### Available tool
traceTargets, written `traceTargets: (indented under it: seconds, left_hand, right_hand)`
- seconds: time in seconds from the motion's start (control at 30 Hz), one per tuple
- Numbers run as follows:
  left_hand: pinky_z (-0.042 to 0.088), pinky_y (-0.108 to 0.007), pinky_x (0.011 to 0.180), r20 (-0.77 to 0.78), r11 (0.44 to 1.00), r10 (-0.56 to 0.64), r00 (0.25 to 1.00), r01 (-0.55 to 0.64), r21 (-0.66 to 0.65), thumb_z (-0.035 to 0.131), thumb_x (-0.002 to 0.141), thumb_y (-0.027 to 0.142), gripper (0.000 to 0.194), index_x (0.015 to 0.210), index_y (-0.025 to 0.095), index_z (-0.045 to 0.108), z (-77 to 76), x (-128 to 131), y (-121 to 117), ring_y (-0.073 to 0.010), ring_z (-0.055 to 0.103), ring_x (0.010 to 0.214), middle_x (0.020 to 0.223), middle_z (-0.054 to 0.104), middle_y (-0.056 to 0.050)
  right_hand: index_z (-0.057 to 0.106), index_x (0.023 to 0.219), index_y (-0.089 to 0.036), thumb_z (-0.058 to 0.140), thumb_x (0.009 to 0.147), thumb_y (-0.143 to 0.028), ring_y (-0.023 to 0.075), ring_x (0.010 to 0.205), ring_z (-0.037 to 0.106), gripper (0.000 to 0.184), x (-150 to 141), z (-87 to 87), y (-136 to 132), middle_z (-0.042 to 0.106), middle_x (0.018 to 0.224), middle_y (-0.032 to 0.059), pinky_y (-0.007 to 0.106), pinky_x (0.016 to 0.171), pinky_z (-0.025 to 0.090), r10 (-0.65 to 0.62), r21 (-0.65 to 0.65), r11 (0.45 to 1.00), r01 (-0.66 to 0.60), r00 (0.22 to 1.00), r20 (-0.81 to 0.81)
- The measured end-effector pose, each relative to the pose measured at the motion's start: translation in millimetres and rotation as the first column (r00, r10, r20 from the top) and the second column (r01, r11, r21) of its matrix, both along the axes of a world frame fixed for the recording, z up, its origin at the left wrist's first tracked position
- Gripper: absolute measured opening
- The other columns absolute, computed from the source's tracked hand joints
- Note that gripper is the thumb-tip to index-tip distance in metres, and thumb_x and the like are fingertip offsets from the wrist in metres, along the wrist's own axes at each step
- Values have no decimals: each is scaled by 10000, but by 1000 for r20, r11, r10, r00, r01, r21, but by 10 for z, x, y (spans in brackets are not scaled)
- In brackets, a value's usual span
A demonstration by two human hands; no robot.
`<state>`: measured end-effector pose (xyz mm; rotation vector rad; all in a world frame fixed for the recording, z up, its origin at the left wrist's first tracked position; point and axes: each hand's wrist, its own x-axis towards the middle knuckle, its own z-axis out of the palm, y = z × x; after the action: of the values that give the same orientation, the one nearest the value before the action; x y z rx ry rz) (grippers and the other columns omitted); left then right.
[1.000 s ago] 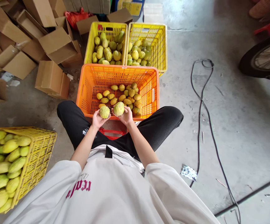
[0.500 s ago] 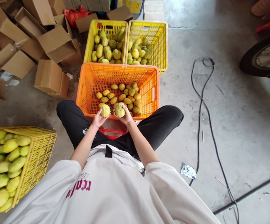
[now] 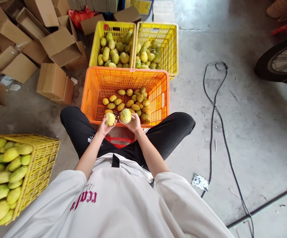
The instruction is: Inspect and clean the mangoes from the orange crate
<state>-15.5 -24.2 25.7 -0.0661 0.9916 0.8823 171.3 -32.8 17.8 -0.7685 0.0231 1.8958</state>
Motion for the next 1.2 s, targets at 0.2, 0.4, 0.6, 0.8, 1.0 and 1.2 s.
traceTargets:
  seconds: [0.2, 0.4, 0.6, 0.8, 1.0, 1.2]
  left_hand:
    - [588, -393, 838, 5, 997, 51, 999, -51, 49, 573, 904, 309, 283, 1158, 200, 637, 55, 27, -2, -301, 687, 1108, 1022, 734, -105]
    - [570, -439, 901, 99, 990, 78, 992, -89, 110, 369, 959, 377, 402, 1163, 172, 648, 75, 3, 3, -302, 637, 1206, 1132, 718, -146]
    - [581, -348, 812, 134, 970, 220, 966, -231, 80, 519, 928, 393, 360, 1229, 216, 604, 69, -53, 36, -286, 662, 1147, 1122, 709, -122]
    - [580, -299, 789, 142, 976, 194, 971, -206, 74, 507, 939, 364, 340, 1208, 180, 605, 92, -37, 40, -249, 686, 1072, 1076, 714, -119]
    - [579, -291, 769, 74, 988, 143, 987, -147, 55, 519, 950, 351, 308, 1175, 174, 633, 54, -20, 21, -245, 684, 1069, 1079, 719, -112]
    - [574, -287, 770, 21, 992, 123, 992, -123, 30, 548, 947, 316, 250, 1145, 200, 646, 37, -6, 19, -250, 675, 1103, 1065, 716, -98]
  right_hand:
    - [622, 993, -219, 616, 842, -406, 215, 738, 709, 240, 0, -84, -3, 737, 828, 28, 385, 696, 637, -27, -21, 999, 28, 998, 56]
    - [625, 994, -217, 668, 812, -303, 222, 833, 722, 206, -7, -46, -25, 749, 879, 36, 417, 807, 632, -26, -28, 999, 27, 999, 35]
    - [642, 1005, -215, 581, 836, -440, 274, 950, 723, 287, 1, 13, -4, 761, 936, 72, 465, 797, 632, -65, -20, 998, 65, 997, 35]
    - [640, 965, -197, 537, 770, -373, 319, 1010, 712, 282, 1, -19, 16, 768, 929, 92, 521, 835, 617, -95, -25, 995, 95, 995, 8]
    - [642, 1005, -256, 645, 809, -370, 248, 997, 711, 226, -6, -73, 3, 764, 911, 10, 429, 854, 628, -84, -48, 995, 90, 989, 123]
    - [607, 1077, -303, 715, 787, -289, 206, 932, 716, 310, -10, -104, -20, 742, 963, -28, 407, 827, 630, -65, 5, 998, 65, 985, 162]
